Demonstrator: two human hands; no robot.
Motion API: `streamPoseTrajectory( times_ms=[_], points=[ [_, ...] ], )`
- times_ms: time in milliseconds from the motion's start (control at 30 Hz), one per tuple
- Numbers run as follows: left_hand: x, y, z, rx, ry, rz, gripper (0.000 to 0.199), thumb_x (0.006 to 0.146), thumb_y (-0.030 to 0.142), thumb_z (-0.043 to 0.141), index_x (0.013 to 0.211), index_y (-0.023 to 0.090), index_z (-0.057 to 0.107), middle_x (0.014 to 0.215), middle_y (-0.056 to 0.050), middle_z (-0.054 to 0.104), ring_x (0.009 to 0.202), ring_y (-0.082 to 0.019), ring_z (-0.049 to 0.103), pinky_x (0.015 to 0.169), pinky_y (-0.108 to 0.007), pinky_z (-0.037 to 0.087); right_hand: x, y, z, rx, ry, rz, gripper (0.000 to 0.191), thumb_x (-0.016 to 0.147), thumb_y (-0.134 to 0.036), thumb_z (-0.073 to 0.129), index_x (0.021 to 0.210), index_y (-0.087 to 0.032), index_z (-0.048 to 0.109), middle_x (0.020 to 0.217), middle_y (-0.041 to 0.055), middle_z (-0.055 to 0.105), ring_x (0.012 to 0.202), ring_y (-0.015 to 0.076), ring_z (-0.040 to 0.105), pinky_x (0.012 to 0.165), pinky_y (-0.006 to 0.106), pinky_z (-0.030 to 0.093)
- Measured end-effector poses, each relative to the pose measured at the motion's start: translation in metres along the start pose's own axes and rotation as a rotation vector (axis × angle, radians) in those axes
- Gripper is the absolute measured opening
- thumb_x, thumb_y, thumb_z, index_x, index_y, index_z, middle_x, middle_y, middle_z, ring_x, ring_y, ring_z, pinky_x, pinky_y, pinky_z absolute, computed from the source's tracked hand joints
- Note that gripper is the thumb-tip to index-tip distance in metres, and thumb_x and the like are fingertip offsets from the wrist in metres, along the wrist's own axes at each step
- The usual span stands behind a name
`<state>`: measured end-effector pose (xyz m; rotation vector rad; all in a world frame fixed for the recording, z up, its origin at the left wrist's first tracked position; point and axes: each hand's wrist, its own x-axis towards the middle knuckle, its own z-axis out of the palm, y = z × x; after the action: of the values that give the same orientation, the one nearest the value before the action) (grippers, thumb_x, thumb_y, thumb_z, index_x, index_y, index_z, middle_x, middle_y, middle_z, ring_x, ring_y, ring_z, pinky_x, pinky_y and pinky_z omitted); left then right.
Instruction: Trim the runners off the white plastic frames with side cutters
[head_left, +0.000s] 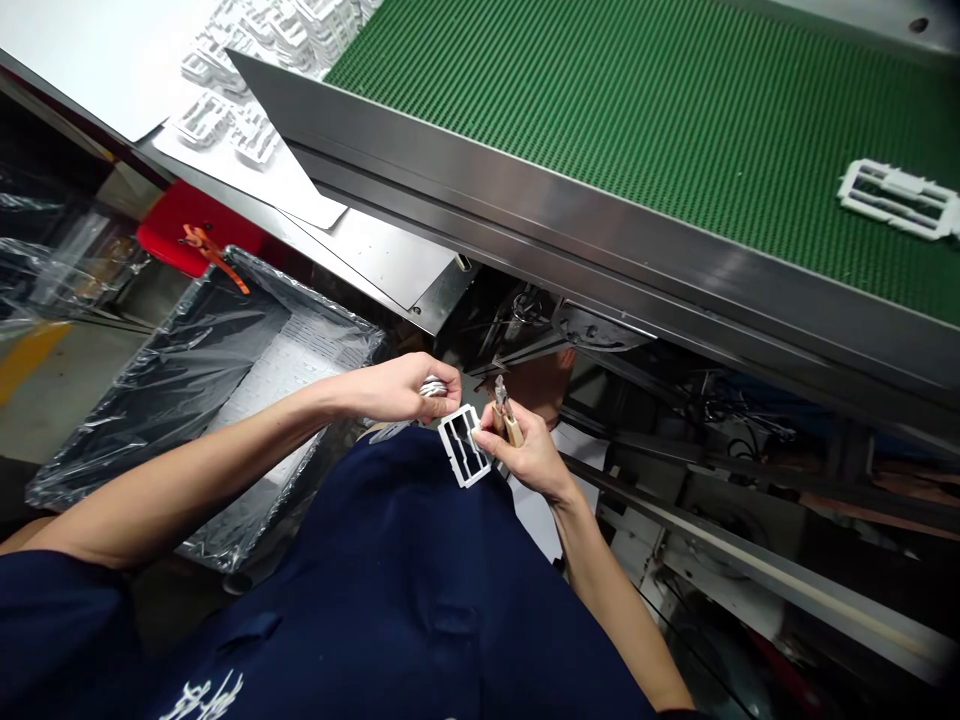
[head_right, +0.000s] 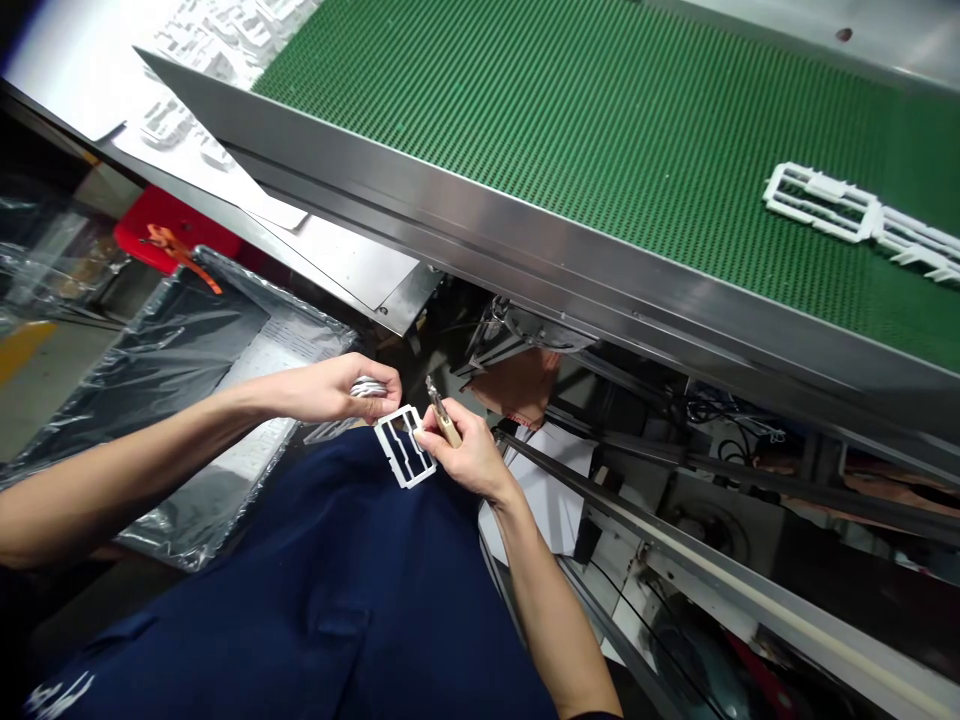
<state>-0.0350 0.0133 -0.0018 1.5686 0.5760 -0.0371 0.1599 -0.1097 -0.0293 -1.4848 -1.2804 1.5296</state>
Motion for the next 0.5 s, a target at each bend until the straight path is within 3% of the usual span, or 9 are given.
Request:
streamPoseTrajectory(
  times_ms=[167,333,400,500],
  points=[
    [0.000,-0.005,0.005,0.022,0.064,0.242,0.016,0.085,0.027,0.055,0.085,0.013,0.062,0.094,-0.008,0.063,0.079,-0.017,0.057,0.070,-0.025,0.043,0.002,0.010,0.010,0.132,-0.030,-0.023,0.019,0.078,-0.032,0.064,0.080,-0.019,0.050,0.070,-0.0037,0.044,0.061,0.0088,0.041,0.059,0.022,0.036],
    [-0.010,-0.004,0.012,0.015,-0.020,0.269,0.015,0.087,0.024,0.053,0.085,0.012,0.062,0.085,-0.007,0.064,0.078,-0.017,0.059,0.072,-0.025,0.043,0.000,0.019,0.028,0.266,-0.114,-0.046,0.022,0.076,-0.034,0.066,0.081,-0.019,0.051,0.076,-0.0019,0.048,0.067,0.0103,0.046,0.064,0.023,0.040],
    [-0.014,-0.002,0.013,0.052,-0.024,0.257,0.014,0.087,0.023,0.052,0.084,0.012,0.061,0.083,-0.006,0.064,0.077,-0.016,0.058,0.070,-0.024,0.042,-0.004,0.015,0.025,0.188,-0.163,-0.037,0.019,0.079,-0.034,0.062,0.086,-0.019,0.053,0.078,-0.0010,0.051,0.068,0.0109,0.048,0.066,0.024,0.041],
    [-0.017,0.002,0.012,0.141,-0.026,0.245,0.012,0.086,0.021,0.052,0.082,0.013,0.060,0.079,-0.004,0.061,0.071,-0.014,0.055,0.067,-0.023,0.040,-0.012,-0.001,0.006,-0.131,-0.148,-0.030,0.021,0.082,-0.032,0.057,0.098,-0.019,0.056,0.086,0.0016,0.058,0.074,0.0129,0.053,0.071,0.026,0.042]
  ],
)
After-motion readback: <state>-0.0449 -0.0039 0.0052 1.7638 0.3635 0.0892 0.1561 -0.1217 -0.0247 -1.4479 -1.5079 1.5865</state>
